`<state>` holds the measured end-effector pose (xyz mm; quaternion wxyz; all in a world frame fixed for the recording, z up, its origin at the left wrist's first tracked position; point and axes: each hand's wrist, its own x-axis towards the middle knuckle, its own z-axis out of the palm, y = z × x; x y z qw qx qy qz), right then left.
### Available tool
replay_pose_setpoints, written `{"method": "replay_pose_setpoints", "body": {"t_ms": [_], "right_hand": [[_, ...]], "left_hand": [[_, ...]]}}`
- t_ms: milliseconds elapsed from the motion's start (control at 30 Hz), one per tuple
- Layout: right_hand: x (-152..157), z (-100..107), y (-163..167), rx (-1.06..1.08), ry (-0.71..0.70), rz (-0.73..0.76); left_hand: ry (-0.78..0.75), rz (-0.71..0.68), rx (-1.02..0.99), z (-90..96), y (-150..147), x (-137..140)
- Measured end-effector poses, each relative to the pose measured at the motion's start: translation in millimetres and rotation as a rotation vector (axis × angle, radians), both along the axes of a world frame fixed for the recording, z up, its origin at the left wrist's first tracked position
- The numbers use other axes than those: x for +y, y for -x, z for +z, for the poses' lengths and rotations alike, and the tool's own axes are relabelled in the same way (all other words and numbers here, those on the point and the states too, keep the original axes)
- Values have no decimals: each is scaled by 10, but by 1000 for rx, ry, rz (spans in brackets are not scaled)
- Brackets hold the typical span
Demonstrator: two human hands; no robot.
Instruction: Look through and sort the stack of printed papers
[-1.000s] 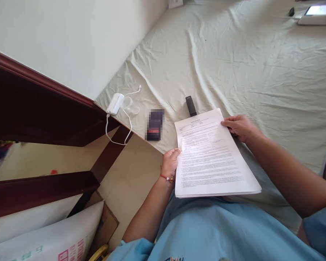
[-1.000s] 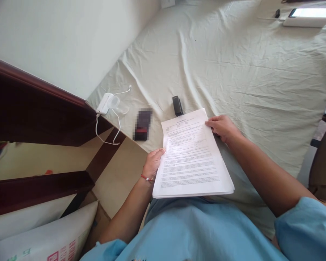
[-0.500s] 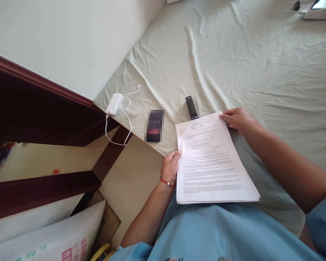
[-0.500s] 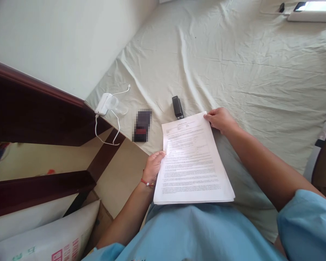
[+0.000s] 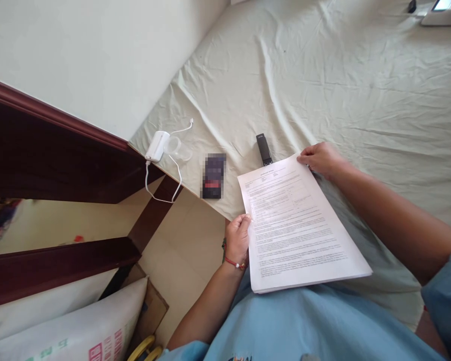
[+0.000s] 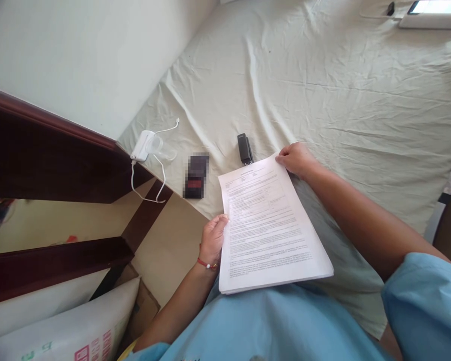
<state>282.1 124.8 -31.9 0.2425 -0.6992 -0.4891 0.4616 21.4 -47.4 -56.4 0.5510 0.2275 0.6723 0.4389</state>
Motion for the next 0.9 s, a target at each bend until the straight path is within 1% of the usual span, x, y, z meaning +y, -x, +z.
{"method": "replay_pose_setpoints", "body": {"t_ms": [167,267,467,567,700,800,900], "right_hand": [[37,-32,14,-3,21,-3],[45,-66,2,33,0,16],[106,-235,39,79,-40,60],[134,-281,69,85,-57,69],[135,-266,81,106,-71,81],[124,-225,96,95,-74,120],[115,-170,137,60,-50,157]], "left_hand": [[6,17,7,37,-3,44],[-12,40,24,52,-11,23],[-15,39,48,51,8,-9],[-22,39,54,48,21,-5],[-39,42,91,47,34,-24],[-32,49,108,40,48,-47],[-20,66,109,35,66,-62]]}}
